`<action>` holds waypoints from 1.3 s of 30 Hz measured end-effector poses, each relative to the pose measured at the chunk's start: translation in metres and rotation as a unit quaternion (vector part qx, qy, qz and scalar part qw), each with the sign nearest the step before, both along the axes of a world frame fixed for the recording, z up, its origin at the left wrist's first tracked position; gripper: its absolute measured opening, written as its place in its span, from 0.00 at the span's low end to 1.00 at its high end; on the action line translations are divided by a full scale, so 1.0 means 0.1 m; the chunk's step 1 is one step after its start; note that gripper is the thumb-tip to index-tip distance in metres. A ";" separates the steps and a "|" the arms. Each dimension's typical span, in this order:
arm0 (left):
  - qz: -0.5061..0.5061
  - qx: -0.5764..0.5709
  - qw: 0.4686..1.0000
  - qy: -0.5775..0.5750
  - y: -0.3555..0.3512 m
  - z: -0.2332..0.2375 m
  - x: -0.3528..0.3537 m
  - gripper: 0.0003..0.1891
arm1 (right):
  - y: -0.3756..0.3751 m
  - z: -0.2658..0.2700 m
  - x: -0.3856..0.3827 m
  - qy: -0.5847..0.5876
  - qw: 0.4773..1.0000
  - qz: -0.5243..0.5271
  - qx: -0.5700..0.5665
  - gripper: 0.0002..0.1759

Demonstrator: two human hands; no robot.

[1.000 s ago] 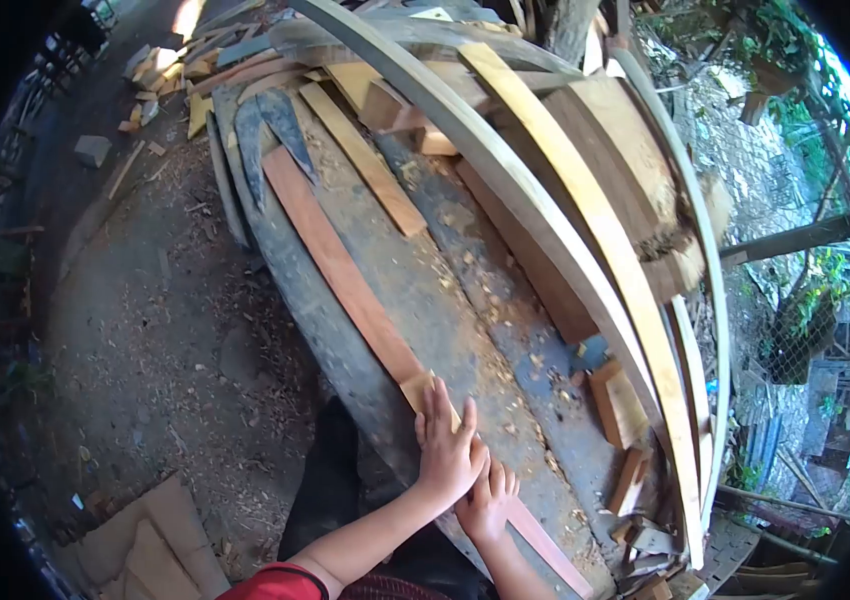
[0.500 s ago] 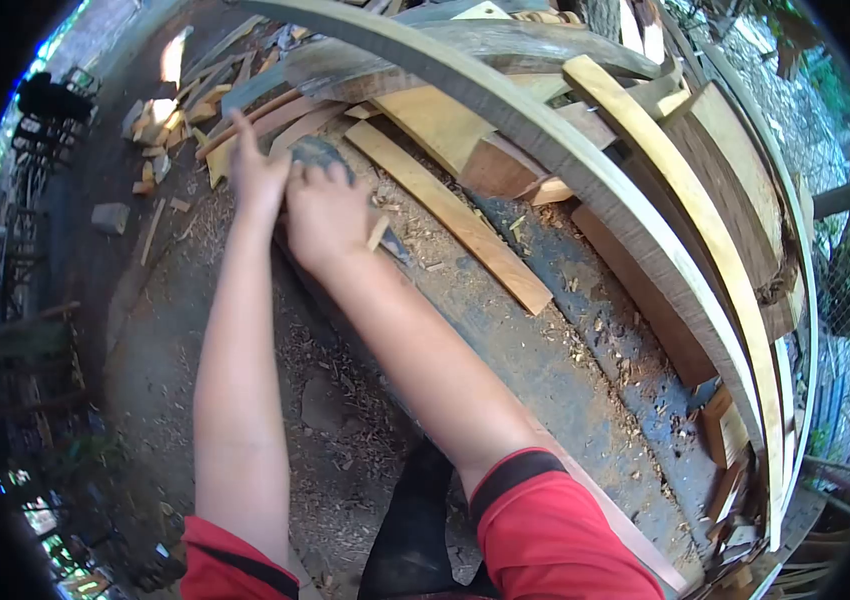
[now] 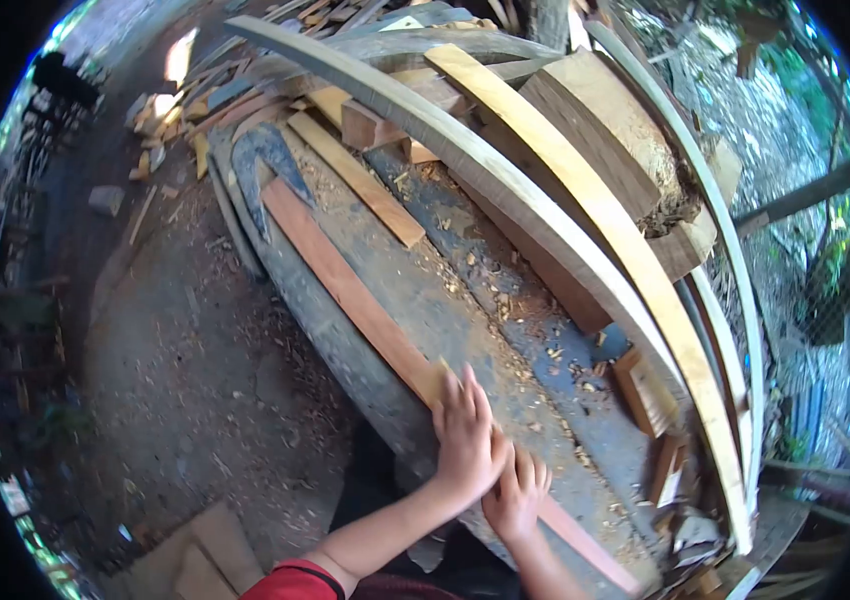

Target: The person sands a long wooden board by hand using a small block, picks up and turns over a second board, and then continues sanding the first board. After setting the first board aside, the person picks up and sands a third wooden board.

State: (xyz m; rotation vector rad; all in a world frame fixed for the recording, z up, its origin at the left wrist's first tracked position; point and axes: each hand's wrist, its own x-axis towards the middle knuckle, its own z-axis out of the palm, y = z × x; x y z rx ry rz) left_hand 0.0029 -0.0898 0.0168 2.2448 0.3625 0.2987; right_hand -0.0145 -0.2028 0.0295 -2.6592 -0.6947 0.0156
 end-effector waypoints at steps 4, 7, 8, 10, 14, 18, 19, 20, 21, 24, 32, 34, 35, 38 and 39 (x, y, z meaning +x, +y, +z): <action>-0.006 -0.050 0.996 0.076 -0.69 -0.04 -0.47 0.37 | -0.68 -0.02 -0.46 0.034 0.999 0.001 -0.007 0.26; -0.016 -0.019 0.995 0.099 -0.58 -0.14 -0.50 0.42 | -0.61 -0.15 -0.40 0.032 0.999 0.039 -0.007 0.27; -0.012 -0.022 0.994 0.103 -0.47 -0.17 -0.48 0.42 | -0.51 -0.19 -0.36 0.036 0.998 0.044 -0.009 0.27; 0.049 -0.038 0.995 0.077 -0.03 -0.14 -0.31 0.45 | -0.08 -0.21 -0.19 -0.003 0.998 0.061 -0.025 0.29; 0.121 0.013 0.992 0.040 1.21 -0.24 0.17 0.45 | 1.20 -0.23 0.29 -0.028 0.996 0.089 0.007 0.32; 0.215 0.079 0.972 -0.051 2.77 -0.32 0.84 0.44 | 2.79 -0.20 0.88 -0.042 0.995 0.085 0.026 0.33; 0.245 0.121 0.961 -0.042 3.15 -0.33 1.03 0.45 | 3.19 -0.20 1.06 -0.044 0.995 0.080 0.035 0.32; 0.269 0.133 0.953 -0.047 3.50 -0.28 1.21 0.45 | 3.56 -0.20 1.25 -0.046 0.995 0.073 0.045 0.32; 0.294 0.172 0.940 -0.021 3.82 -0.30 1.44 0.46 | 3.89 -0.24 1.46 -0.051 0.993 0.073 0.075 0.31; 0.321 0.158 0.934 0.018 4.46 -0.13 1.91 0.44 | 4.60 -0.29 1.93 -0.036 0.988 0.057 0.138 0.28; 0.273 0.149 0.948 -0.070 2.92 0.00 1.16 0.41 | 2.98 -0.16 1.30 0.013 0.984 0.109 0.141 0.32; 0.241 0.083 0.966 -0.035 2.14 -0.13 0.75 0.42 | 2.19 -0.17 0.91 0.033 0.987 0.113 0.111 0.31; 0.228 0.054 0.972 -0.019 1.73 -0.15 0.56 0.42 | 1.80 -0.13 0.71 0.050 0.989 0.102 0.096 0.31; 0.177 -0.029 0.983 0.038 0.60 -0.11 0.12 0.44 | 0.69 -0.13 0.16 0.069 0.995 0.054 0.037 0.30; 0.154 -0.029 0.987 0.039 0.30 -0.11 0.02 0.44 | 0.40 -0.11 0.01 0.073 0.996 0.030 0.042 0.29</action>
